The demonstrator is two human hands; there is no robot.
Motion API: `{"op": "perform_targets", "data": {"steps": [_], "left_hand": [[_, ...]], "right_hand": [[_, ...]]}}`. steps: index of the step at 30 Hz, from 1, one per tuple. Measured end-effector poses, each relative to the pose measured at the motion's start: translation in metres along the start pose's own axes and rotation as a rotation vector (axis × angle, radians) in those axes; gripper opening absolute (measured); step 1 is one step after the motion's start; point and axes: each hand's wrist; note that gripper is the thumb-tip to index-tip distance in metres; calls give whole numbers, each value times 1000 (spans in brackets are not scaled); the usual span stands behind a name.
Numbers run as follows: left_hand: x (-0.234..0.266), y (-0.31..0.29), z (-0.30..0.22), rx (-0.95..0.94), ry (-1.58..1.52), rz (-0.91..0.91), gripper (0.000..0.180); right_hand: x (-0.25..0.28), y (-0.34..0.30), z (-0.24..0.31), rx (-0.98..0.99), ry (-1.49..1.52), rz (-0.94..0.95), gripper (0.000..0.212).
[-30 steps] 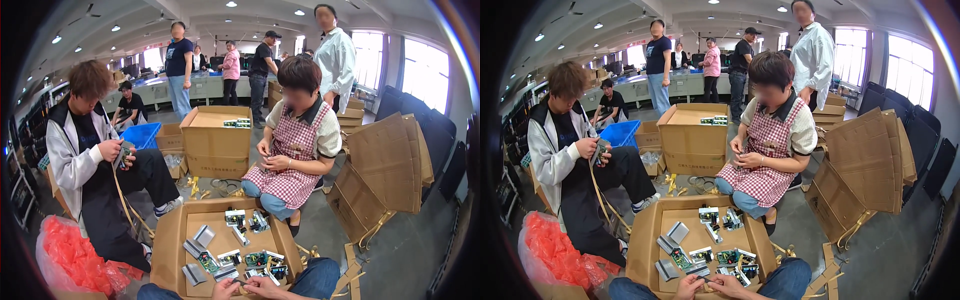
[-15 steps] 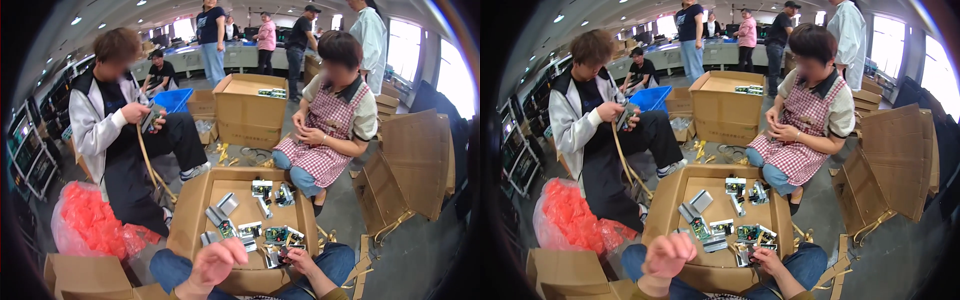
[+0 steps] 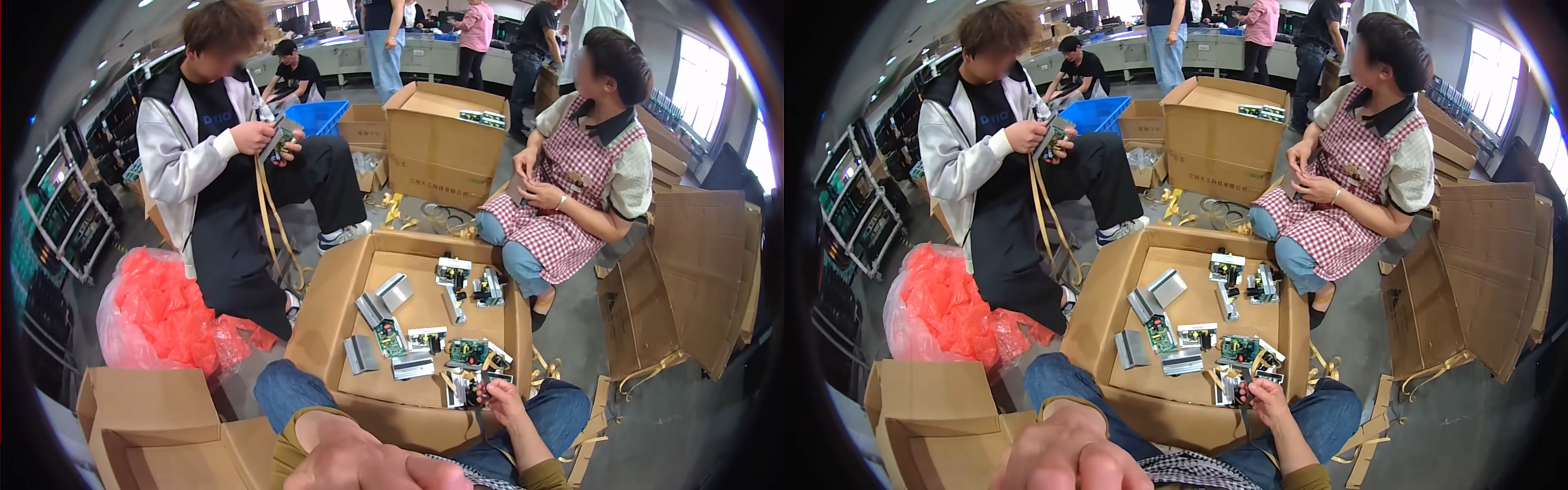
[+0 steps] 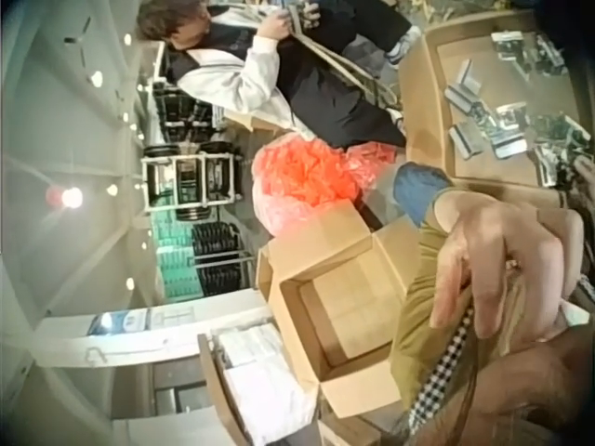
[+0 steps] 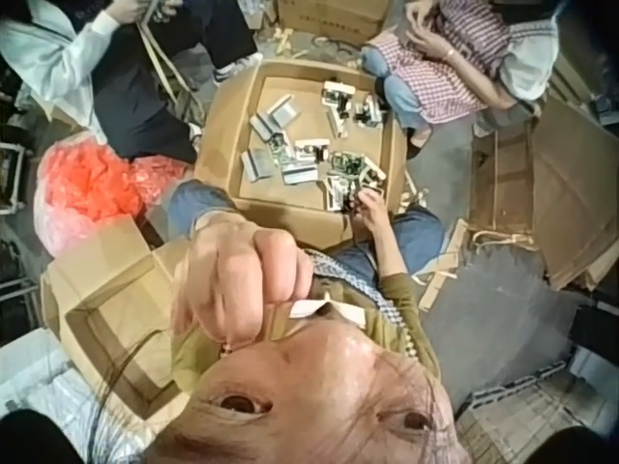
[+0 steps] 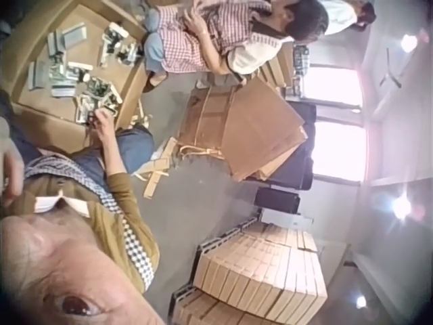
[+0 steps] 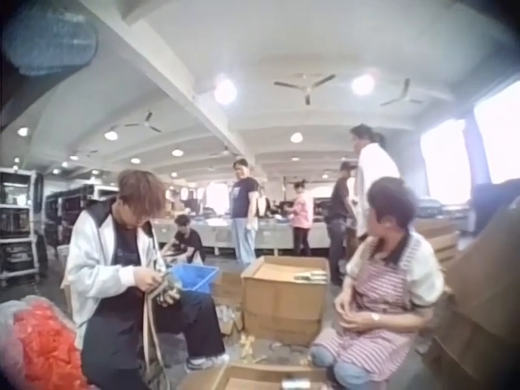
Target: Packing electronic circuit boards and components into cardboard shipping boxes with dividers.
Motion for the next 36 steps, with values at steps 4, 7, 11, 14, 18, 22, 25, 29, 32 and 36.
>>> {"op": "perform_targets", "data": {"steps": [4, 7, 11, 14, 18, 22, 25, 29, 32, 36], "left_hand": [[-7, 9, -2, 62, 36, -116, 34], [0, 6, 0, 7, 21, 45, 34], [1, -5, 4, 15, -24, 86, 33], [8, -54, 12, 176, 180, 56, 24], [16, -113, 49, 698, 782, -533, 11], [21, -172, 73, 917, 650, -791, 9], [23, -208, 84, 1077, 473, -906, 10], [25, -255, 92, 1262, 538, -897, 12], [27, -293, 96, 1307, 675, -870, 14], [28, -319, 96, 1472, 1222, -681, 16]], "right_hand": [[0, 0, 1, 6, -1, -9, 6], [2, 4, 0, 9, -15, 12, 6], [1, 2, -2, 62, -69, 36, 6], [-12, -1, 1, 165, -105, 57, 6], [-36, -7, 14, 418, -309, 87, 7], [-79, -12, 35, 540, -249, 239, 10], [-95, -16, 42, 473, -88, 374, 15], [-80, -6, 26, 232, 148, 511, 20], [-93, -9, 23, 174, 300, 506, 19], [-92, -17, 21, 24, 389, 469, 17]]}}
Point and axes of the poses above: each hand's wrist, its own y-axis towards the middle knuckle, its own x-axis out of the back of the hand, z = x × y, and after that the axes turned 3 degrees about y, right-handed
